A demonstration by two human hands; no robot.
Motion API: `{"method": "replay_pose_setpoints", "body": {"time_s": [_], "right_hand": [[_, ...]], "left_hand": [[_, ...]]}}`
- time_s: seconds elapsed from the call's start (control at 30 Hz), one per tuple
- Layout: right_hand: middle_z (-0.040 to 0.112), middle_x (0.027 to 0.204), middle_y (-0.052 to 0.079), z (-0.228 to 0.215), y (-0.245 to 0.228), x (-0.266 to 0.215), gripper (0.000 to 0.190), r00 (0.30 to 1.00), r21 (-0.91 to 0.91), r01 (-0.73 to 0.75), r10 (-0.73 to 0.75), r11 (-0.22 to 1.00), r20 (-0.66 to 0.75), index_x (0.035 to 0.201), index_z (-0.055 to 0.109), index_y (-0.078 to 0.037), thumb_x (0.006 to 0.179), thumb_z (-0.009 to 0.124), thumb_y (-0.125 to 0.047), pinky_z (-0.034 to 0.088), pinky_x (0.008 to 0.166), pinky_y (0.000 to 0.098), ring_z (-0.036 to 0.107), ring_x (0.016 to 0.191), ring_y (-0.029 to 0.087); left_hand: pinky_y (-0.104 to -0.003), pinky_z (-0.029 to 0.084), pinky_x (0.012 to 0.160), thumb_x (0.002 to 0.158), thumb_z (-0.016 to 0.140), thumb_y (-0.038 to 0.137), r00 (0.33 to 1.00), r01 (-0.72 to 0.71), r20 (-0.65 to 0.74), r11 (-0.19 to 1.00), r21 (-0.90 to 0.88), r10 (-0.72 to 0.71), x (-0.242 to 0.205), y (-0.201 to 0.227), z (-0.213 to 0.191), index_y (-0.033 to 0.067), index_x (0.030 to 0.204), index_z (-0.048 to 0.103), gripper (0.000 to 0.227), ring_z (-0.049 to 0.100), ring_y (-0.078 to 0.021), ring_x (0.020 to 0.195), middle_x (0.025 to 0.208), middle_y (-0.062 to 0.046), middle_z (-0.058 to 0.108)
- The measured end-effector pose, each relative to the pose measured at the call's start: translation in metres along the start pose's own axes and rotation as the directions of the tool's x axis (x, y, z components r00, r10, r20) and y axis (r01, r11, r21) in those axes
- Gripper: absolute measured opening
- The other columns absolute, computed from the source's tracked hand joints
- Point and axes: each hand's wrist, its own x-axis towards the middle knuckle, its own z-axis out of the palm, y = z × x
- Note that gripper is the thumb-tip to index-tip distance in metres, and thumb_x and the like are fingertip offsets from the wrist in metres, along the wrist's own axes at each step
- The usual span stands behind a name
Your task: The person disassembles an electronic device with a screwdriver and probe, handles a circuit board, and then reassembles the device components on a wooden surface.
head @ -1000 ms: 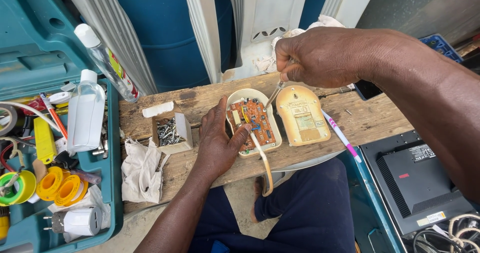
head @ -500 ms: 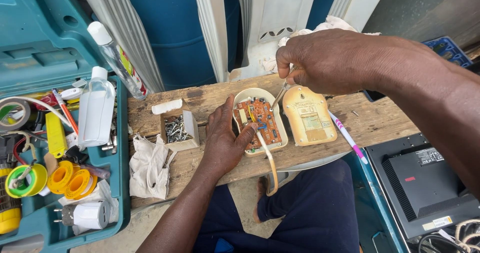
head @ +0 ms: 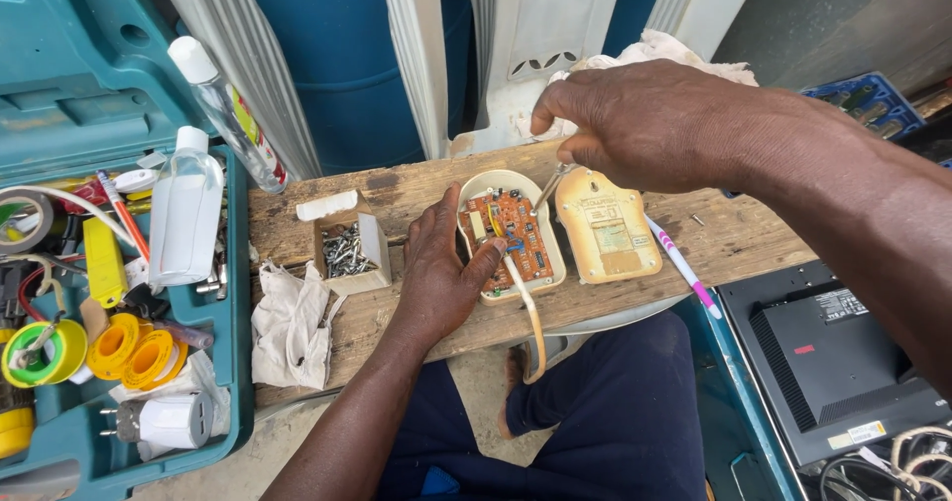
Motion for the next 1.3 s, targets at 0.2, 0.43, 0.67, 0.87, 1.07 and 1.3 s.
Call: {"method": "replay_pose_setpoints", "body": {"time_s": [0.2,0.43,0.67,0.87,1.07,1.3], "right_hand": [[0.074,0.086,0.014,0.026,0.021,0.019,0.068,0.975,-0.107,-0.070,0.045,0.992,-0.218,0.128,0.063,-0.018,0.110,0.029,-0.074,0.049,0.074,0.0580,0.066,0.083,0.040],[0.072,0.134,-0.003,0.005,0.005,0.008,0.034,1.000,-0.060,0.022,-0.023,0.998,-0.005,0.143,0.059,-0.041,0.112,0.047,-0.038,0.048,0.092,0.0498,0.068,0.113,0.026],[0.064,0.140,0.003,0.007,0.009,0.008,0.057,0.995,-0.032,-0.059,0.056,0.998,-0.088,0.158,0.042,-0.030,0.102,0.041,-0.033,0.049,0.096,0.0561,0.064,0.124,0.036],[0.069,0.126,0.005,0.017,0.014,0.013,0.041,0.990,-0.076,0.023,-0.034,0.997,-0.139,0.149,0.056,-0.033,0.111,0.041,-0.040,0.051,0.090,0.0543,0.069,0.110,0.034],[0.051,0.146,0.002,0.026,0.018,0.011,0.050,0.977,0.043,0.085,-0.074,0.995,-0.202,0.150,0.052,-0.026,0.100,0.055,-0.031,0.048,0.080,0.0593,0.066,0.095,0.038],[0.059,0.128,-0.003,0.034,0.017,0.008,0.051,0.919,0.161,0.292,-0.229,0.943,-0.321,0.137,0.061,-0.027,0.088,0.062,-0.012,0.048,0.081,0.0495,0.065,0.103,0.024]], "left_hand": [[-0.056,0.022,0.123,0.095,0.065,0.052,0.999,-0.019,-0.026,0.999,0.026,0.020,0.001,-0.013,0.010,0.0094,0.167,0.030,0.090,0.041,-0.0395,0.148,0.155,-0.014,0.052],[-0.054,0.023,0.123,0.096,0.063,0.053,1.000,-0.006,-0.006,1.000,-0.009,0.005,-0.001,-0.006,0.004,0.0105,0.168,0.029,0.090,0.038,-0.0372,0.149,0.153,-0.013,0.052],[-0.055,0.022,0.123,0.097,0.064,0.052,1.000,-0.003,-0.011,1.000,0.014,0.003,0.001,-0.010,0.007,0.0116,0.168,0.028,0.090,0.037,-0.0403,0.149,0.156,-0.014,0.050],[-0.055,0.024,0.122,0.095,0.064,0.053,1.000,-0.006,-0.021,1.000,0.027,0.007,0.001,-0.012,0.009,0.0108,0.168,0.030,0.091,0.040,-0.0407,0.147,0.155,-0.014,0.052],[-0.053,0.025,0.122,0.096,0.064,0.052,0.999,-0.025,-0.022,1.000,0.017,0.025,0.001,-0.010,0.008,0.0113,0.168,0.029,0.090,0.040,-0.0378,0.147,0.153,-0.013,0.053],[-0.055,0.018,0.126,0.095,0.064,0.053,1.000,-0.002,-0.020,1.000,0.016,0.003,0.001,-0.011,0.008,0.0113,0.168,0.028,0.091,0.039,-0.0404,0.149,0.155,-0.013,0.052]]}}
